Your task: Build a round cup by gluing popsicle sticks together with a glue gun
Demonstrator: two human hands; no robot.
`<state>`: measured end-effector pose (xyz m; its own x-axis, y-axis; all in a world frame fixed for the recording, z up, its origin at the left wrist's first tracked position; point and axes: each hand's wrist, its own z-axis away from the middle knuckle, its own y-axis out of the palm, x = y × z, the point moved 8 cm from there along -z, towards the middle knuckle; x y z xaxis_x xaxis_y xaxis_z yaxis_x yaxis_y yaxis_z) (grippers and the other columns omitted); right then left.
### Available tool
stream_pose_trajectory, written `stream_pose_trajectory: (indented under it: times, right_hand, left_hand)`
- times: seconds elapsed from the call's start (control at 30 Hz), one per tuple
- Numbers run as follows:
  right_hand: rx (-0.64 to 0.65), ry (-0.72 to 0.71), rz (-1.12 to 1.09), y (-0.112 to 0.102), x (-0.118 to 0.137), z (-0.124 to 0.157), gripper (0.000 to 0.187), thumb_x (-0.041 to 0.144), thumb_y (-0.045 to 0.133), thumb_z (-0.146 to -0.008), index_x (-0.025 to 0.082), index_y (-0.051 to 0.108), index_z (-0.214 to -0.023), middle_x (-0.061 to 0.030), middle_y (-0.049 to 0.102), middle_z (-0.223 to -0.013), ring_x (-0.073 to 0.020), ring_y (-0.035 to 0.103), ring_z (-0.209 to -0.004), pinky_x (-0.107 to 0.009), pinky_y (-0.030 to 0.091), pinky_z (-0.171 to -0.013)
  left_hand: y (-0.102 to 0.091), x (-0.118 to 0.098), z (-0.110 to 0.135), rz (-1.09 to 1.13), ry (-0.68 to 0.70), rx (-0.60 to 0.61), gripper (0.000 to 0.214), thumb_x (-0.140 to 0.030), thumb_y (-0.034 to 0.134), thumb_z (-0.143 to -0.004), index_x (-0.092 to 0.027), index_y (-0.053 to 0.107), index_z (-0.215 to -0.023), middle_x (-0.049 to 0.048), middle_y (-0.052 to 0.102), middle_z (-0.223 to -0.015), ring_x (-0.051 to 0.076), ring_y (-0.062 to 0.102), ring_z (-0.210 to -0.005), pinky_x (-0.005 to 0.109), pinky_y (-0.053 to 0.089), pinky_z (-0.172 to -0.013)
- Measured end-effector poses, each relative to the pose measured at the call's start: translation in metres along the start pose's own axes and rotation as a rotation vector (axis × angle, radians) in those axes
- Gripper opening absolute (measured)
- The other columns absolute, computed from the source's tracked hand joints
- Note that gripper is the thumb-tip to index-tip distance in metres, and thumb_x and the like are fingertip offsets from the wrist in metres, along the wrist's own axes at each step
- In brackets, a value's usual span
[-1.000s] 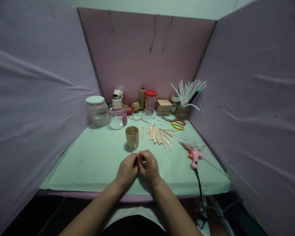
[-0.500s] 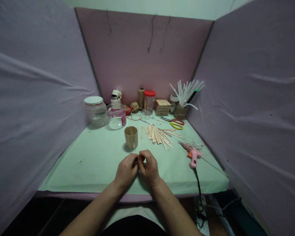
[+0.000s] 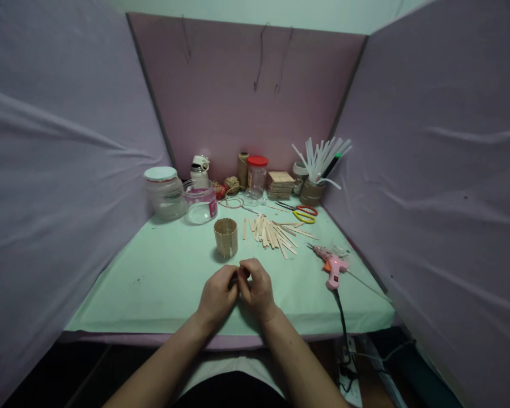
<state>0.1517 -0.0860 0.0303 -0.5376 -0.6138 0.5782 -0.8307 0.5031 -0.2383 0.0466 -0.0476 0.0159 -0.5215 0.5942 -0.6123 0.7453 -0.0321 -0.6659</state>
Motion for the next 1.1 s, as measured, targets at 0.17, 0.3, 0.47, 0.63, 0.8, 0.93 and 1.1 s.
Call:
stream_pose_trajectory:
  times: [0.17, 0.3, 0.47, 0.63, 0.8, 0.93, 1.1]
  right_hand:
    - [0.005, -0.007, -0.011, 0.000, 0.000, 0.000, 0.028, 0.009, 0.051, -0.090, 0.025, 0.052, -0.113, -0.0009, 0.055, -0.084, -0.0137, 0.054, -0.074, -0.029, 0.051, -0.066]
    - [-0.008, -0.013, -0.018, -0.001, 0.002, -0.002, 0.031, 0.010, 0.052, -0.090, 0.025, 0.052, -0.117, -0.0019, 0.056, -0.086, -0.0141, 0.054, -0.075, -0.029, 0.052, -0.067]
    - [-0.046, 0.073, -0.063, -0.005, -0.007, -0.003, 0.035, 0.014, 0.053, -0.091, 0.025, 0.051, -0.124, -0.0043, 0.058, -0.096, -0.0153, 0.059, -0.084, -0.031, 0.054, -0.069]
    - [-0.045, 0.136, -0.088, -0.006, -0.015, -0.002, 0.031, 0.015, 0.054, -0.091, 0.024, 0.055, -0.121, -0.0041, 0.061, -0.095, -0.0152, 0.062, -0.084, -0.031, 0.055, -0.070]
    - [-0.034, 0.116, -0.077, -0.006, -0.012, -0.004, 0.027, 0.014, 0.054, -0.091, 0.024, 0.056, -0.117, -0.0023, 0.061, -0.091, -0.0141, 0.060, -0.080, -0.029, 0.053, -0.069]
    - [-0.030, 0.130, -0.078, -0.006, -0.009, -0.006, 0.023, 0.015, 0.056, -0.090, 0.023, 0.057, -0.112, -0.0015, 0.060, -0.087, -0.0143, 0.059, -0.078, -0.029, 0.052, -0.067]
    - [-0.031, 0.107, -0.050, -0.006, -0.004, -0.009, 0.015, 0.015, 0.060, -0.088, 0.022, 0.059, -0.102, -0.0001, 0.058, -0.082, -0.0136, 0.056, -0.073, -0.027, 0.049, -0.063]
  left_hand:
    - [0.001, 0.001, 0.001, 0.016, 0.008, 0.002, 0.012, -0.013, 0.049, -0.089, -0.019, 0.059, -0.087, 0.0032, 0.064, -0.083, 0.017, 0.059, -0.079, 0.028, 0.046, -0.072]
    - [0.002, 0.001, 0.001, 0.042, 0.017, 0.013, 0.015, -0.013, 0.047, -0.091, -0.019, 0.060, -0.093, 0.0045, 0.066, -0.088, 0.018, 0.060, -0.083, 0.030, 0.047, -0.076]
    - [0.000, 0.001, -0.003, 0.208, 0.021, 0.037, 0.020, -0.020, 0.042, -0.096, -0.019, 0.062, -0.101, 0.0058, 0.068, -0.094, 0.017, 0.063, -0.088, 0.030, 0.050, -0.081]
    - [0.001, 0.000, -0.004, 0.266, 0.040, 0.062, 0.020, -0.020, 0.042, -0.097, -0.019, 0.062, -0.100, 0.0053, 0.067, -0.093, 0.016, 0.062, -0.087, 0.029, 0.050, -0.081]
    - [0.004, 0.001, -0.003, 0.244, 0.030, 0.076, 0.021, -0.019, 0.042, -0.096, -0.018, 0.062, -0.099, 0.0058, 0.067, -0.092, 0.017, 0.062, -0.087, 0.030, 0.050, -0.081]
    - [0.004, 0.002, -0.002, 0.236, 0.030, 0.086, 0.021, -0.015, 0.042, -0.094, -0.018, 0.062, -0.098, 0.0056, 0.067, -0.093, 0.017, 0.062, -0.088, 0.030, 0.049, -0.082]
    - [0.005, 0.002, -0.003, 0.223, 0.049, 0.087, 0.022, -0.009, 0.043, -0.090, -0.018, 0.061, -0.096, 0.0053, 0.067, -0.094, 0.018, 0.061, -0.089, 0.030, 0.049, -0.082]
